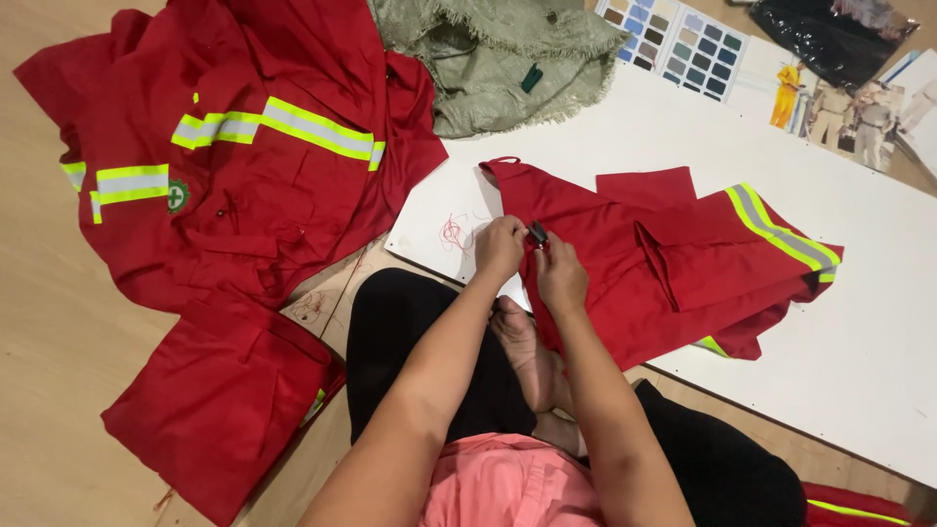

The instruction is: Trimming loose threads from red workwear garments using a small hand tool while sitting on the floor.

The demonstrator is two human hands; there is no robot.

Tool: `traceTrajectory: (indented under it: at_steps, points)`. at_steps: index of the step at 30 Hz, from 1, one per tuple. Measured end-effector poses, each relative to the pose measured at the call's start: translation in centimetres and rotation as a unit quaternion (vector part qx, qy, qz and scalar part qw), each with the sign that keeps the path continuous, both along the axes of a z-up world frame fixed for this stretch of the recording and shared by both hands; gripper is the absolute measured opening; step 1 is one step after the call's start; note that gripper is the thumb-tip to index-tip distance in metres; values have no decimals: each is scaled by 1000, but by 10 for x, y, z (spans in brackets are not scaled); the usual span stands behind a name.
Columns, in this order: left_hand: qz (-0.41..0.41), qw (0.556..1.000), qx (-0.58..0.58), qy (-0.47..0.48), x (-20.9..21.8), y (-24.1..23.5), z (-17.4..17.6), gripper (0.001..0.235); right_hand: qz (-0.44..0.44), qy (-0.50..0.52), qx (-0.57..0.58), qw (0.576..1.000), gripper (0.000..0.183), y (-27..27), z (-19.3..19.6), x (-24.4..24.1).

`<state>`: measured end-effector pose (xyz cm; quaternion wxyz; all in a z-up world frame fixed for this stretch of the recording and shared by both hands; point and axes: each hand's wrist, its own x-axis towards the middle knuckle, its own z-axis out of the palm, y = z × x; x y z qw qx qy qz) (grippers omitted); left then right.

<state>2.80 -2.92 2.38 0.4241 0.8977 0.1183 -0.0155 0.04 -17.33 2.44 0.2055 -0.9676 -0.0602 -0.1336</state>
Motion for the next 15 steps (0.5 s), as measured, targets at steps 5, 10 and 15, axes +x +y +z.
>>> traceTrajectory:
  at_steps: [5, 10, 15]
  points:
    - [7, 1000, -6, -10, 0, 1, 3, 11, 9, -6, 102, 995, 36, 4, -2, -2]
    - [4, 1000, -15, -10, 1, 1, 1, 11, 14, 6, 134, 991, 33, 4, -4, -3]
    - [-1, 1000, -21, -2, 3, 0, -2, 11, 23, 38, 175, 984, 29, 5, -6, 4]
